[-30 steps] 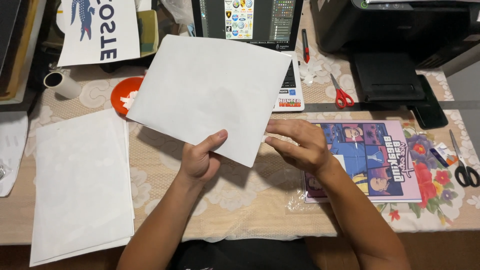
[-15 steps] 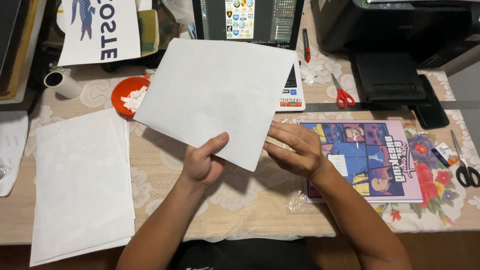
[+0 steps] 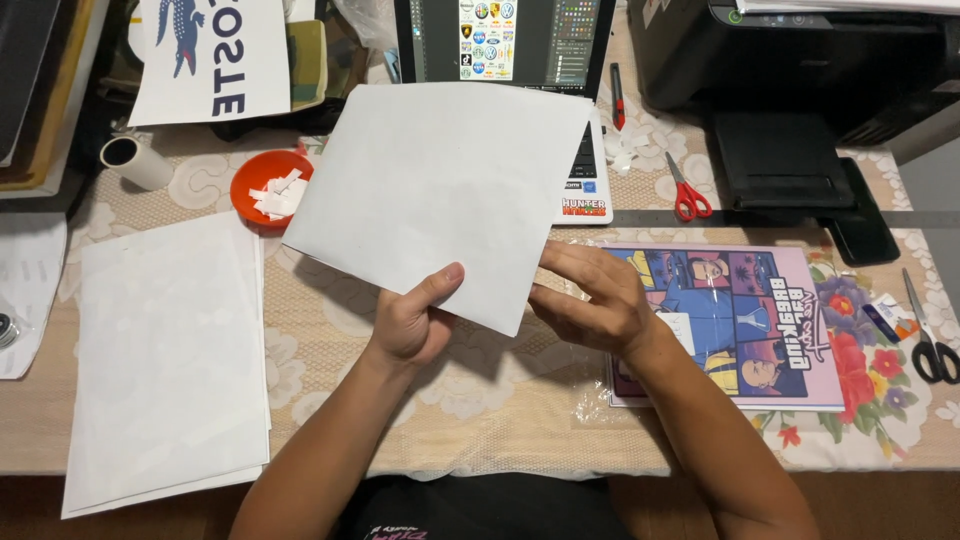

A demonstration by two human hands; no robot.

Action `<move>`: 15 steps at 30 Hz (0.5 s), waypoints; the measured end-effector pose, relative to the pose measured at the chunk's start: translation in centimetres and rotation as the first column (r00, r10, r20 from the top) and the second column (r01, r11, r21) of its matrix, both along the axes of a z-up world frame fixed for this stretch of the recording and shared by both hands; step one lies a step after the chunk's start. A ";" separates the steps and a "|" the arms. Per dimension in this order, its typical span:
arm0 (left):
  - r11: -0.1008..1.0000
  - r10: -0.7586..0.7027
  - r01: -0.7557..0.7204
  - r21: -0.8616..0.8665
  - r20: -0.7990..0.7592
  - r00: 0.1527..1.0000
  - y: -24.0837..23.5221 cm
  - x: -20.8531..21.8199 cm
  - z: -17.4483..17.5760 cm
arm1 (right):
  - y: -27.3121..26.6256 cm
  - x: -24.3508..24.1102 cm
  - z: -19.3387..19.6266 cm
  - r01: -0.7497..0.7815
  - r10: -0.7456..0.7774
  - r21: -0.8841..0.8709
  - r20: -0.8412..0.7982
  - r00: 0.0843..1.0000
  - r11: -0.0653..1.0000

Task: The person sits at a table and peels small white stickers from a sheet, placing them into a red bowl. They handle a white sheet of paper, folding and unfolding it, and continue peeling stickers throughout the video.

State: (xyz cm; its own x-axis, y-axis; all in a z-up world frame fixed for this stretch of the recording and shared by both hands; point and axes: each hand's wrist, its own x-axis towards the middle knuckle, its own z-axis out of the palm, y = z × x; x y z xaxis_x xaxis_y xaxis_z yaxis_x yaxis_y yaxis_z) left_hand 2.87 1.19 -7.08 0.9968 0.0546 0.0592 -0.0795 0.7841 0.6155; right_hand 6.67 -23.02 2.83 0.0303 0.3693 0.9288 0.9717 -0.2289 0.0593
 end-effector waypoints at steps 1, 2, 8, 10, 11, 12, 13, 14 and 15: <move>1.000 0.001 -0.001 0.000 0.001 1.000 0.1 0.0 -0.4 | -0.1 0.1 -0.1 -0.001 0.001 0.000 0.001 1.000 1.000; 1.000 0.008 -0.008 0.004 0.005 1.000 0.3 0.1 -0.8 | -0.1 0.2 -0.2 0.003 -0.003 -0.040 0.018 1.000 0.999; 0.994 0.048 -0.047 0.099 -0.005 0.999 1.7 0.4 -9.6 | -1.4 1.3 -1.2 -0.020 0.018 -0.026 -0.075 0.997 0.999; 0.985 0.064 -0.066 0.158 0.019 0.998 1.7 -0.3 -7.5 | -2.0 1.6 -1.1 -0.021 0.024 0.024 -0.125 0.992 0.999; 0.965 0.080 -0.091 0.246 0.055 0.995 1.7 -0.7 -6.4 | -2.3 1.7 -0.9 -0.040 0.083 0.136 -0.325 0.942 0.990; 0.936 0.093 -0.119 0.331 0.092 0.991 1.6 -1.2 -5.4 | -2.7 1.8 -0.7 -0.036 0.160 0.247 -0.502 0.850 0.968; 0.936 0.096 -0.122 0.329 0.096 0.991 1.1 -1.7 -4.4 | -2.7 1.4 -0.1 -0.039 0.160 0.245 -0.499 0.851 0.969; 0.899 0.108 -0.155 0.409 0.135 0.985 0.6 -2.3 -3.3 | -2.7 1.0 0.5 -0.082 0.290 0.335 -0.637 0.714 0.938; 0.854 0.117 -0.188 0.486 0.174 0.978 0.1 -2.9 -2.4 | -2.7 0.6 1.0 -0.104 0.412 0.428 -0.735 0.539 0.898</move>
